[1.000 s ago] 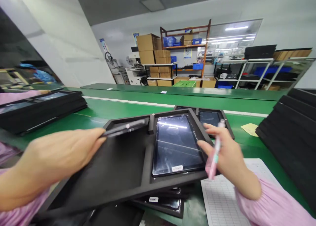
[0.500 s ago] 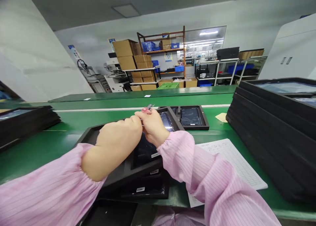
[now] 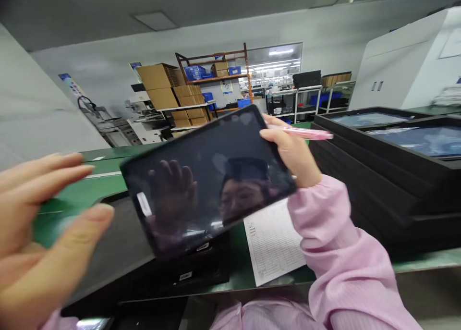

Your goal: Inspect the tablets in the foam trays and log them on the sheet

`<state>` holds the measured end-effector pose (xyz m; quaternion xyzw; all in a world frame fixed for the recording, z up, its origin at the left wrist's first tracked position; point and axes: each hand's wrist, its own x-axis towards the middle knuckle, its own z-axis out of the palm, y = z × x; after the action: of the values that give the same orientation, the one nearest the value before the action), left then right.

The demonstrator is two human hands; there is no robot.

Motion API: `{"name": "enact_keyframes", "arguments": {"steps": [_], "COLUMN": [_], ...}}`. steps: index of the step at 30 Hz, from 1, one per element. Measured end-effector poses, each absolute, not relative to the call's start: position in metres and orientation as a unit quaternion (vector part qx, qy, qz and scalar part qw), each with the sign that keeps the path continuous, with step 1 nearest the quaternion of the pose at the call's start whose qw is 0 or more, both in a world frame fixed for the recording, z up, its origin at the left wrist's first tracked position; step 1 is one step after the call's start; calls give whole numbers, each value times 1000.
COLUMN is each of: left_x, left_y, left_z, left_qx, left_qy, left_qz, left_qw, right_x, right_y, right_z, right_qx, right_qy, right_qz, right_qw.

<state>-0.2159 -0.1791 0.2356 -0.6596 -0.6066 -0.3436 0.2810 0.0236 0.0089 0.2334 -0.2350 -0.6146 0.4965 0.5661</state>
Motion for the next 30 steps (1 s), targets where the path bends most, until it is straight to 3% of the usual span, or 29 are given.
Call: {"name": "enact_keyframes", "arguments": {"steps": [5,9,12,17,23,30], "left_x": [-154,-129,-137,-178,-202,-198], "left_y": [-163,-140,-136,-163,-198,-211], "left_z": [166,112,90,70,31,2], "left_qx": [-753,-754,-686,-630,-615,-589], "left_qy": [-529,-574,-625,-682,-693,-685], "left_qz": [-349,-310,-315,-345,-351,-397], "left_qw": [178,-81,-198,-138,-135,-161], "right_x": [99,107,93,61,34,24], "right_y": [-44,-83,-92,-99,-111,-119], "right_z": [218,178,146,113,91,84], "right_qx": [-333,-294,-296,-252,-233,-227], "right_qy": [-725,-757,-662,-546,-565,-587], "right_qz": [413,483,596,741,771,762], "right_qw": [439,327,345,298,178,152]}}
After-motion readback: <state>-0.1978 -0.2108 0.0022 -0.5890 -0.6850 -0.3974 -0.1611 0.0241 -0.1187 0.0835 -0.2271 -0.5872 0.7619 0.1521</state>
